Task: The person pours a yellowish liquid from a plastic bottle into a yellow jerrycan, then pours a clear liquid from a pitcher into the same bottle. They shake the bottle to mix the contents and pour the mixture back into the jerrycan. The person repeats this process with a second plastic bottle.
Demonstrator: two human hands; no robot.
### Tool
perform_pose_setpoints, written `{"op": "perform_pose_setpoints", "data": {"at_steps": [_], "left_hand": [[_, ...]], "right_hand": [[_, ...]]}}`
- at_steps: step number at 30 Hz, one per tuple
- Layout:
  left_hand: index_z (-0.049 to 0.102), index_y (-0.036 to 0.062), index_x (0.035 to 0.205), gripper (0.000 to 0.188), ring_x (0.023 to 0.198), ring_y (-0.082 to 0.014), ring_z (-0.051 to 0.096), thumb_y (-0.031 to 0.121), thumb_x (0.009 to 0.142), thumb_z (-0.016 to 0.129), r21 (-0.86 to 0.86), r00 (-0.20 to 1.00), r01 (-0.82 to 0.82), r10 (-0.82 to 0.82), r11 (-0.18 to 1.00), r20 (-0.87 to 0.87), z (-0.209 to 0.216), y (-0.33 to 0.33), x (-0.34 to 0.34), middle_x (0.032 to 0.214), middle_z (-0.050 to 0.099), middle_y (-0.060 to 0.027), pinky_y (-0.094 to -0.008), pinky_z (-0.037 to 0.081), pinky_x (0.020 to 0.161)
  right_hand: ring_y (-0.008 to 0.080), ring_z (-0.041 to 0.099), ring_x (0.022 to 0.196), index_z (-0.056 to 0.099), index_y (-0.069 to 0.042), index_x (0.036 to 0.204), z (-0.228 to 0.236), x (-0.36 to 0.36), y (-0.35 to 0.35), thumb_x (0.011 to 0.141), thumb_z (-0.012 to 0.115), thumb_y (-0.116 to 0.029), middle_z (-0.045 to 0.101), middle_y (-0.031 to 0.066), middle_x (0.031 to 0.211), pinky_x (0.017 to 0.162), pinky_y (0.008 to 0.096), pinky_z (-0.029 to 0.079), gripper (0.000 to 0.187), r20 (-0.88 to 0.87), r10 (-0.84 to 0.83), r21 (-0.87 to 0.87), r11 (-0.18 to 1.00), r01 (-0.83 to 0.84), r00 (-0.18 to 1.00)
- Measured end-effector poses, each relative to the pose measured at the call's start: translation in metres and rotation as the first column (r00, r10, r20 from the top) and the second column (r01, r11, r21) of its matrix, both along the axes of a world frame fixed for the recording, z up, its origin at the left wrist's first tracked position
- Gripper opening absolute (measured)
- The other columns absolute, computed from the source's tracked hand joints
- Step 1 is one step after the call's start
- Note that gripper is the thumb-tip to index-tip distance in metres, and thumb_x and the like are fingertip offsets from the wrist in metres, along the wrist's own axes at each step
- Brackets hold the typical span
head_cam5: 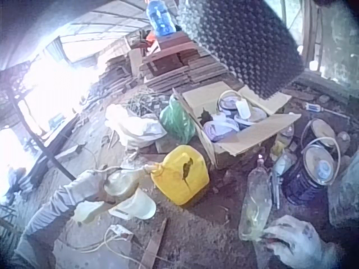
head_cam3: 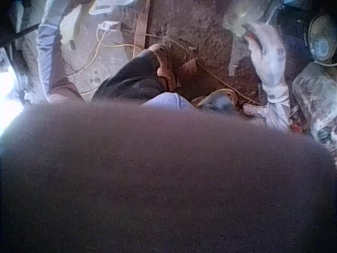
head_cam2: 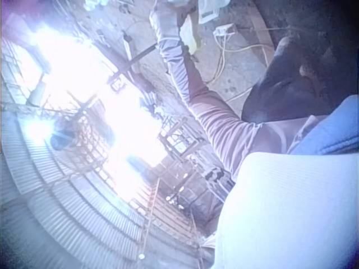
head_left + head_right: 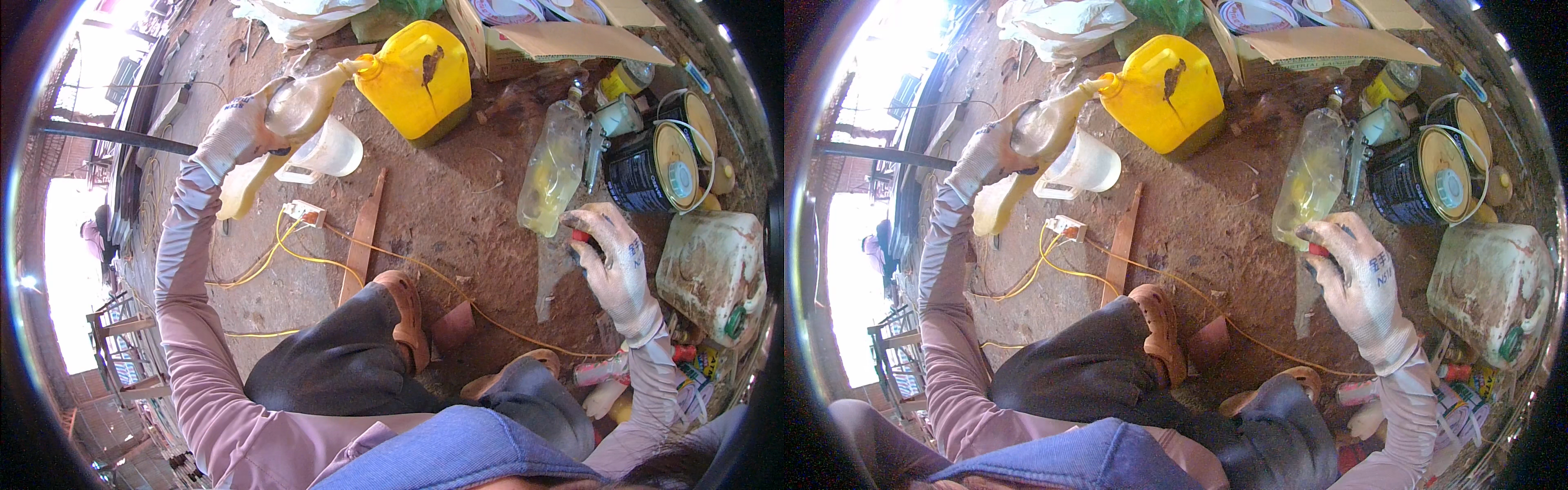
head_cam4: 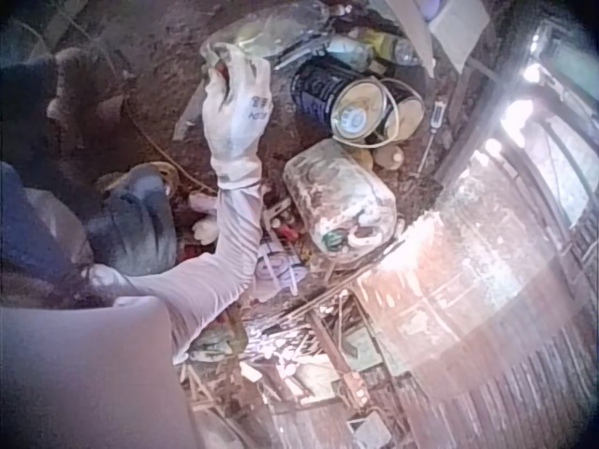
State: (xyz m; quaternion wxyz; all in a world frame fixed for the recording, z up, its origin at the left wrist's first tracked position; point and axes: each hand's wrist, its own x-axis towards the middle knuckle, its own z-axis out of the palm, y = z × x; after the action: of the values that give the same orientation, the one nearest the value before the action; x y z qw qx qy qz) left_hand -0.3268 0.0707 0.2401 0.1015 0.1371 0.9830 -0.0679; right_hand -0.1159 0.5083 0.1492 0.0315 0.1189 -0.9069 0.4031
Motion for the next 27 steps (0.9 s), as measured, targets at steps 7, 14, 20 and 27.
{"op": "perform_pose_setpoints", "data": {"at_steps": [7, 14, 20, 27], "left_hand": [[0.048, 0.0085, 0.146, 0.089, 0.09, -0.0377, 0.073, 0.033, 0.068, 0.085, 0.002, 1.0, 0.011, -0.011, 1.0, 0.0, -0.002, -0.0045, -0.0036, 0.097, 0.074, -0.0229, -0.0446, 0.056, 0.08], [0.049, 0.0072, 0.145, 0.089, 0.088, -0.0385, 0.072, 0.034, 0.067, 0.085, 0.016, 1.0, 0.011, -0.011, 1.0, -0.001, -0.0022, -0.0079, -0.0051, 0.095, 0.073, -0.0234, -0.0445, 0.056, 0.08], [0.049, 0.0072, 0.145, 0.089, 0.089, -0.0367, 0.073, 0.034, 0.068, 0.085, -0.025, 0.999, 0.037, -0.037, 0.999, -0.021, -0.0038, -0.0081, -0.0066, 0.095, 0.074, -0.0224, -0.0434, 0.057, 0.081], [0.046, 0.0161, 0.149, 0.095, 0.097, -0.0343, 0.071, 0.035, 0.065, 0.087, -0.05, 0.997, -0.067, 0.069, 0.997, 0.03, 0.0032, -0.0002, -0.0042, 0.108, 0.072, -0.0205, -0.0422, 0.055, 0.086]], "right_hand": [[0.03, 0.067, 0.087, 0.069, -0.003, 0.113, -0.0011, 0.0017, -0.0008, 0.083, 0.067, 0.004, 0.062, 0.0153, 0.105, 0.077, 0.0367, 0.054, 0.031, 0.036, -0.014, -0.034, 0.999, 0.015, 0.999], [0.0287, 0.067, 0.086, 0.069, -0.004, 0.114, -0.0047, 0.0034, -0.0004, 0.083, 0.067, 0.005, 0.062, 0.0142, 0.101, 0.076, 0.0361, 0.054, 0.032, 0.068, -0.025, -0.066, 0.997, 0.029, 0.997], [0.0271, 0.067, 0.084, 0.069, -0.004, 0.114, -0.0083, 0.0022, -0.001, 0.082, 0.067, 0.007, 0.061, 0.0132, 0.098, 0.074, 0.0352, 0.054, 0.033, 0.016, -0.004, -0.084, 0.996, 0.006, 1.0], [0.0276, 0.067, 0.083, 0.069, -0.004, 0.114, -0.0037, 0.0006, -0.0022, 0.082, 0.067, 0.007, 0.062, 0.0134, 0.098, 0.073, 0.0355, 0.053, 0.034, 0.016, 0.014, -0.032, 0.999, -0.013, 1.0]]}}
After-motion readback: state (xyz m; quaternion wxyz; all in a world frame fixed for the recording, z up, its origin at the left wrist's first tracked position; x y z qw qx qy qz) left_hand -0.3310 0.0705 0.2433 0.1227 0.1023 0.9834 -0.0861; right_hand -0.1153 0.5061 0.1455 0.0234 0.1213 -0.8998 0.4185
